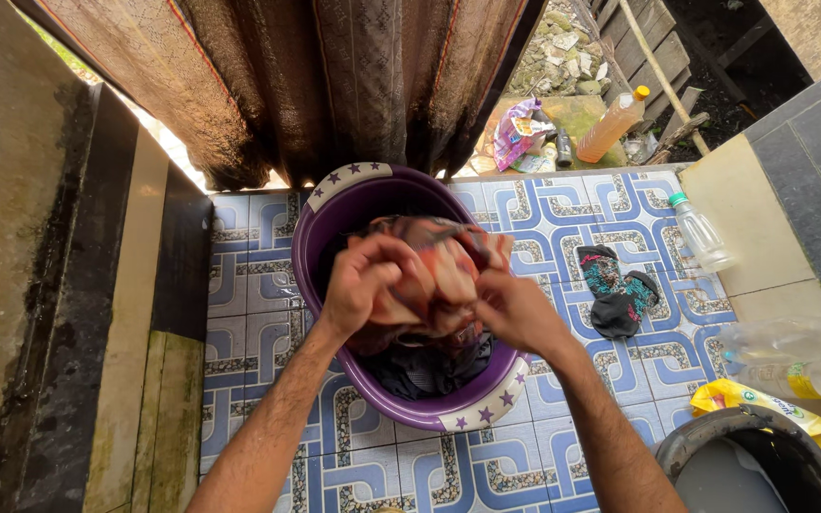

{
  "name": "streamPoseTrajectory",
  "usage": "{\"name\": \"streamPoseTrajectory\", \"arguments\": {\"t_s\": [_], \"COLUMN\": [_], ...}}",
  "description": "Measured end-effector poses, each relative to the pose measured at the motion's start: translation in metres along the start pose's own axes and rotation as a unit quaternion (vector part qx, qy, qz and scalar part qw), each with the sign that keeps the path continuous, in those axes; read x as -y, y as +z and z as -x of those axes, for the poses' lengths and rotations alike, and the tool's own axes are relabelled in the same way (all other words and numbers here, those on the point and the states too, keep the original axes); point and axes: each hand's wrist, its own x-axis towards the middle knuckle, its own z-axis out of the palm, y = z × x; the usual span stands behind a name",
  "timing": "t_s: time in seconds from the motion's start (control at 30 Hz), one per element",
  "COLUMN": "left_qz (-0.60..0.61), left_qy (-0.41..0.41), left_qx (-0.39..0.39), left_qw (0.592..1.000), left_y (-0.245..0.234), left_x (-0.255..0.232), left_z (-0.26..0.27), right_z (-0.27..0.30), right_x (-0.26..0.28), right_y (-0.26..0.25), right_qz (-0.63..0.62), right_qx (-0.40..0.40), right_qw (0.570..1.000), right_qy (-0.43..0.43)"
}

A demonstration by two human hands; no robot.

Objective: The person washes a patterned cloth by hand in a basin of soapy water, scrubs it, and then rinses it by pouring water over it using a plastic pitcher.

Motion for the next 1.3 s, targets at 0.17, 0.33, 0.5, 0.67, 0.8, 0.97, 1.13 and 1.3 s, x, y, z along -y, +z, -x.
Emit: {"name": "streamPoseTrajectory", "arguments": {"t_s": [0.17,0.33,0.5,0.67,0.8,0.97,1.13,1.3], "left_qz": [-0.087,-0.580,-0.559,-0.480,-0.342,-0.353,-0.227,-0.074], "left_qy": [-0.240,-0.105,-0.281,-0.146,-0.010,0.211,0.064,-0.206], "left_qx": [0.184,0.057,0.096,-0.006,-0.097,-0.071,-0.011,0.095], "left_qw": [0.949,0.805,0.774,0.865,0.935,0.909,0.972,0.971], "left_y": [-0.013,0.008,0.009,-0.001,0.006,0.010,-0.016,-0.031], "left_x": [-0.008,0.016,0.034,0.010,-0.043,-0.101,-0.084,-0.039], "left_z": [0.014,0.024,0.018,0.019,0.000,-0.021,-0.013,0.002], "right_z": [-0.033,-0.043,-0.037,-0.022,-0.023,-0.022,-0.006,0.009], "right_x": [-0.038,-0.064,-0.053,-0.021,0.005,0.029,0.022,0.010], "right_y": [0.026,0.078,0.079,0.046,0.018,-0.029,-0.063,-0.074], "right_qz": [-0.065,0.007,0.062,0.027,-0.096,-0.267,-0.170,0.128], "right_qx": [-0.194,-0.108,-0.053,-0.157,-0.257,-0.176,-0.019,0.053], "right_qw": [0.974,0.988,0.997,0.987,0.958,0.937,0.984,0.988], "right_qy": [-0.093,-0.110,-0.001,0.023,-0.080,-0.138,-0.056,0.071]}}
